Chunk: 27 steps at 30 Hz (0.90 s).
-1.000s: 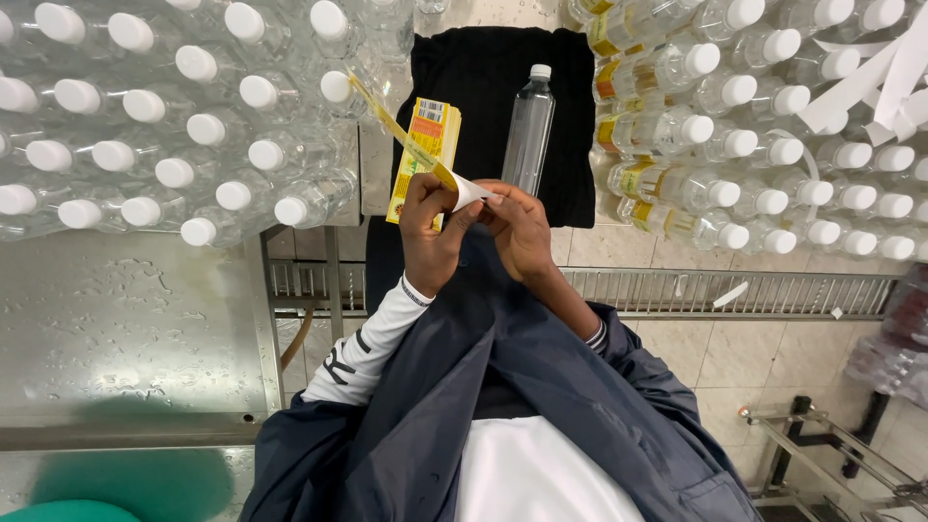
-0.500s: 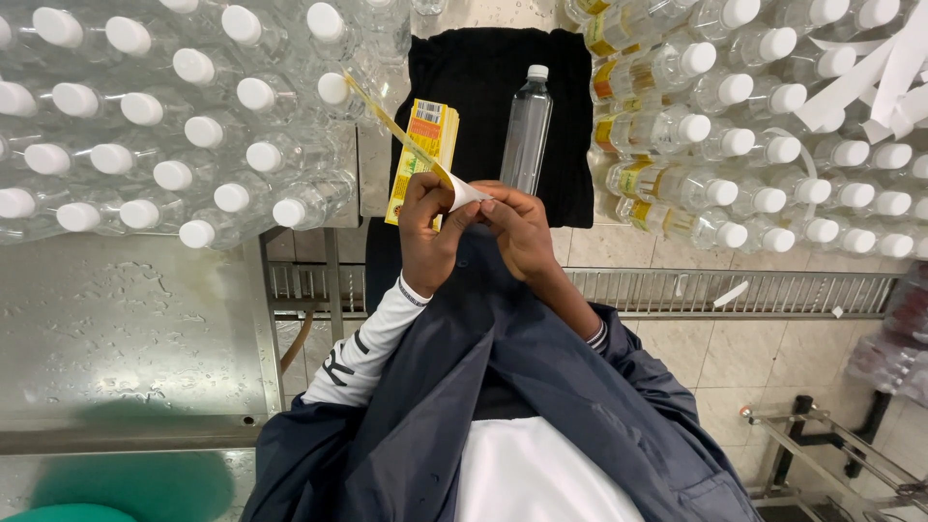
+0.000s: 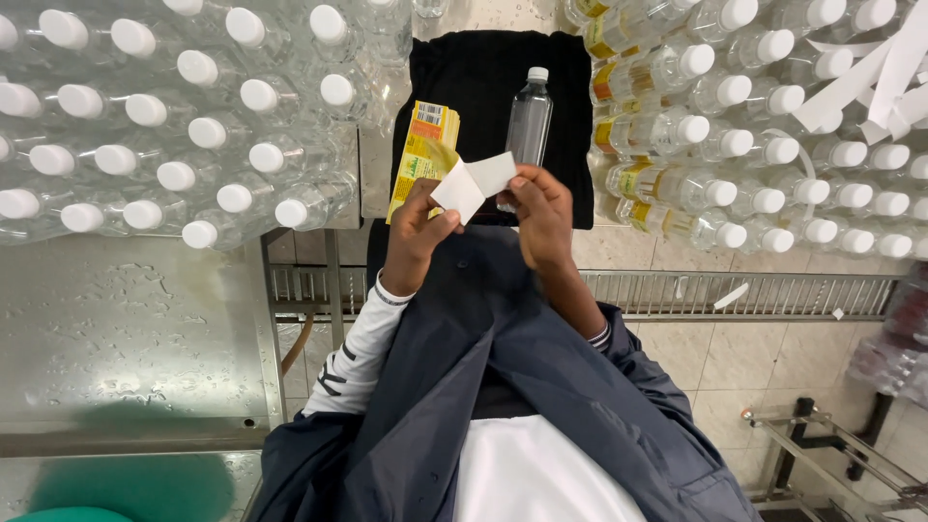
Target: Manually applying adhesive labels to plastic water bottles by peeling the backing and wrapping the label around the bottle.
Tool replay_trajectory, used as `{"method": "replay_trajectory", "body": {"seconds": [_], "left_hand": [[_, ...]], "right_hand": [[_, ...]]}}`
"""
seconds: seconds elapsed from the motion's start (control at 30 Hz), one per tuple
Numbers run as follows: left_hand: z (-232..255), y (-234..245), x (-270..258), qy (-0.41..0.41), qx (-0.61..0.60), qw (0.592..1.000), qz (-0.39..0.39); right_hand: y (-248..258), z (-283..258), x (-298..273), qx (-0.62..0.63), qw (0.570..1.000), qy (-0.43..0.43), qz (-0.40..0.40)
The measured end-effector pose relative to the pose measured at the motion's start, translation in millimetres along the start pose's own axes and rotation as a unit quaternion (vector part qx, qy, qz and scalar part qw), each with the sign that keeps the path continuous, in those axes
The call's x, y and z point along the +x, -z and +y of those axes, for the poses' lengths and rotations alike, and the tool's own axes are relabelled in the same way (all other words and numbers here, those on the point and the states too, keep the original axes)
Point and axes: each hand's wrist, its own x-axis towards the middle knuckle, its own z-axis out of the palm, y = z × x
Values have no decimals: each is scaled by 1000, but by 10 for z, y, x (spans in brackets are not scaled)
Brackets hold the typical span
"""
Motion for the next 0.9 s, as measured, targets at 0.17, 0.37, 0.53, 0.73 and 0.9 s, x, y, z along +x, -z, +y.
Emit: {"method": "replay_trajectory", "body": {"seconds": [0.17,0.37,0.53,0.73,0.9], "left_hand": [[67,237,-106,0,0,1000,6],[-271,635,-101,20,-45,998,-40],[-526,596,-15,30,7,996,80],[193,-53,261,-40,5,998,-48],[527,-249,279,-111,130,984,-45]], "right_hand": [[199,-430,83,-10,997,43,60],[744,-1361,-85,101,973,121,171],[1412,-2212,-100,64,937,273,207],[414,-1687,-395,-183,949,247,67],[-486,-1395,-420,-364,874,313,-72]]}}
